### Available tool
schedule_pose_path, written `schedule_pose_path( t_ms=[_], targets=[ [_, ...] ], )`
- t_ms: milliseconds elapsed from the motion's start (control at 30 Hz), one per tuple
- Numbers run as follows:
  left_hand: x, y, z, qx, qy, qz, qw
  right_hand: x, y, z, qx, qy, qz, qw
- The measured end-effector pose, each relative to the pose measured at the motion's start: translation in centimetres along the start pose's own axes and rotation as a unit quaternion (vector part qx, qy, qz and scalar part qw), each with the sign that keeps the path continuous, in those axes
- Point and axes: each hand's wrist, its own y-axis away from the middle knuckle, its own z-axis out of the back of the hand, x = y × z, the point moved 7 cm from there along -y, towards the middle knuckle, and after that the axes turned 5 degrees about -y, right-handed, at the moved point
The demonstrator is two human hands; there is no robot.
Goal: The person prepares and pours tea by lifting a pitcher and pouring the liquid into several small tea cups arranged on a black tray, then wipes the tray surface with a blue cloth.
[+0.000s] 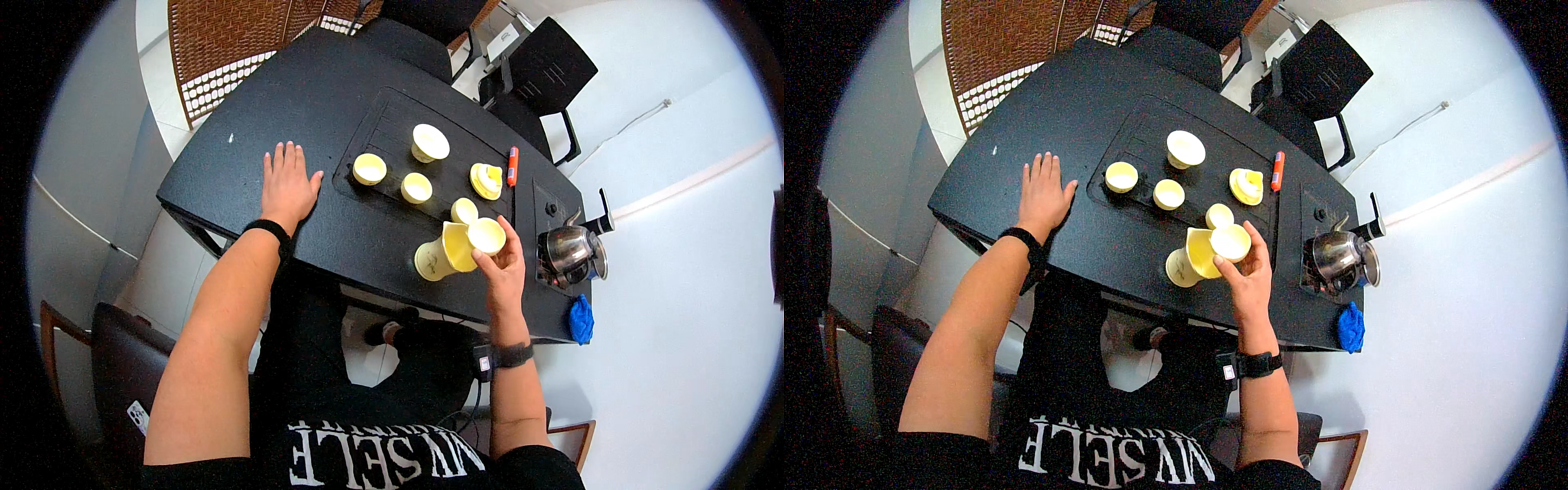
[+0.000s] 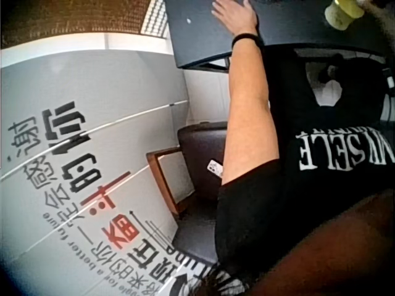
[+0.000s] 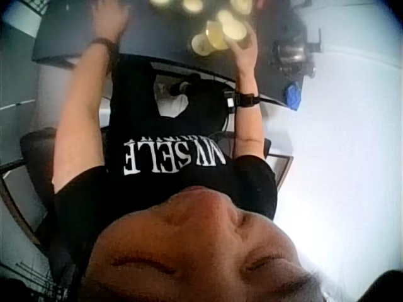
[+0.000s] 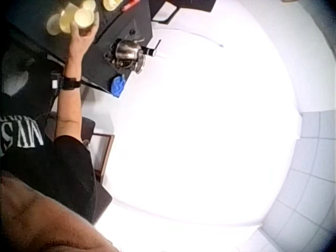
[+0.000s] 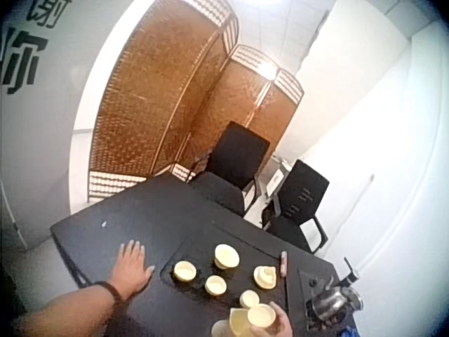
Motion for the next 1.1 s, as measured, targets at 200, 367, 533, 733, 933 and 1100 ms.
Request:
schedule_pose_path(
  t_ms=[200, 367, 533, 733, 933, 1100],
  targets=[
    [-0.2, 0.0, 0.2, 0.016, 0.001, 0.002, 1.0, -0.2, -0.1, 0.4, 0.013, 0.016, 0.001, 1.0],
    [-0.1, -0.1, 0.0, 0.023, -0.002, 0.006, 1.0, 0.3, -0.1, 0.1, 0.017, 0.038, 0.012, 0.999],
    [-0.1, 0.0, 0.2, 0.018, -0.004, 0.004, 1.0, 0.7, -0.3, 0.1, 0.022, 0.053, 0.028, 0.998],
    [-0.2, 0.0, 0.2, 0.011, 0.006, 0.0, 1.0, 1.6, -0.4, -0.1, 0.032, 0.078, 0.041, 0.996],
    [0.0, 0.0, 0.2, 0.004, 0.011, 0.001, 1.0, 2.4, -0.7, 0.1, 0.043, 0.114, 0.062, 0.991],
    [-0.2, 0.0, 0.0, 0.0, 0.006, -0.001, 1.0, 3.3, -0.7, 0.0, 0.036, 0.123, 0.058, 0.99]
  ],
)
